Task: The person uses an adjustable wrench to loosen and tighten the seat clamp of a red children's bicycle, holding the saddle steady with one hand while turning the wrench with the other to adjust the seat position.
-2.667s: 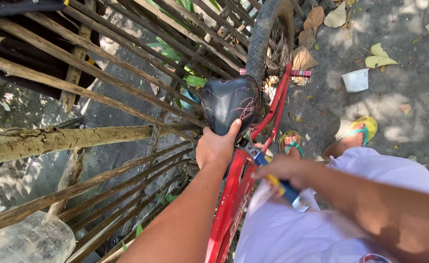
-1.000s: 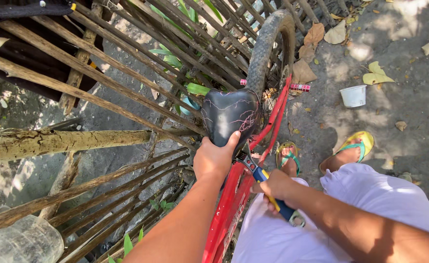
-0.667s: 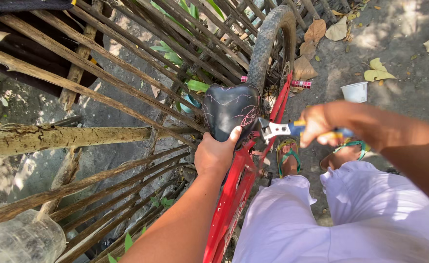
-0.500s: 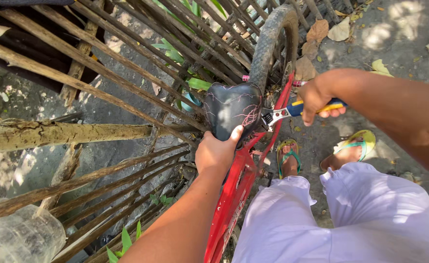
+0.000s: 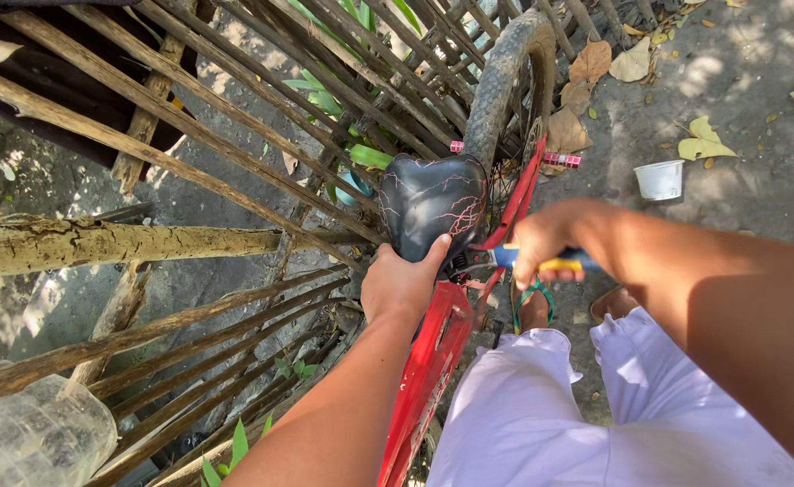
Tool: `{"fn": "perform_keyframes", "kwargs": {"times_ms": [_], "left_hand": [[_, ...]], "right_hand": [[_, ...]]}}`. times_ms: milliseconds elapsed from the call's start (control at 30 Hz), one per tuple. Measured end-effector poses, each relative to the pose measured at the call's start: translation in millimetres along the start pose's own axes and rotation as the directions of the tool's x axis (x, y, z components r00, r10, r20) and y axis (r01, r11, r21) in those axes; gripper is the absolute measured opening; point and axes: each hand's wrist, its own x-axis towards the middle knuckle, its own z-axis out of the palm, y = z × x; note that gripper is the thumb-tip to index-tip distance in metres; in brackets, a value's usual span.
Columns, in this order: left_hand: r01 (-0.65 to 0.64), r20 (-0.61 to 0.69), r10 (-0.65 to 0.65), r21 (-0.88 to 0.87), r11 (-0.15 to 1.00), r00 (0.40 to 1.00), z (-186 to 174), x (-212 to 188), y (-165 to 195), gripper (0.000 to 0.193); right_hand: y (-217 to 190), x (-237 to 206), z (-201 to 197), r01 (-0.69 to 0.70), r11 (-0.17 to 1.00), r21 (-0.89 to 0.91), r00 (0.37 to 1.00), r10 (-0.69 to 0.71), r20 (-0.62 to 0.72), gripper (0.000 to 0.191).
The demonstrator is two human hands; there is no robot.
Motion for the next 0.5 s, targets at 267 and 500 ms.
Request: {"fn": "perform_keyframes", "kwargs": {"times_ms": [267,500], "left_hand": [[0.024,0.008,-0.025,0.016,1.000,1.000,2.5,0.4,-1.0,0.097],[-0.006,-0.015,0.007,0.027,1.000,1.000,2.6,2.7,-1.9,0.098]], "right_hand": [[15.4,20.3,124.9,0.090,0.692,0.716,0.996,-0.048,-0.079,0.020],[-49.0,25.6,195.3,0.114,0.228,0.967,0.993,0.015,-0.121,0.023]]}}
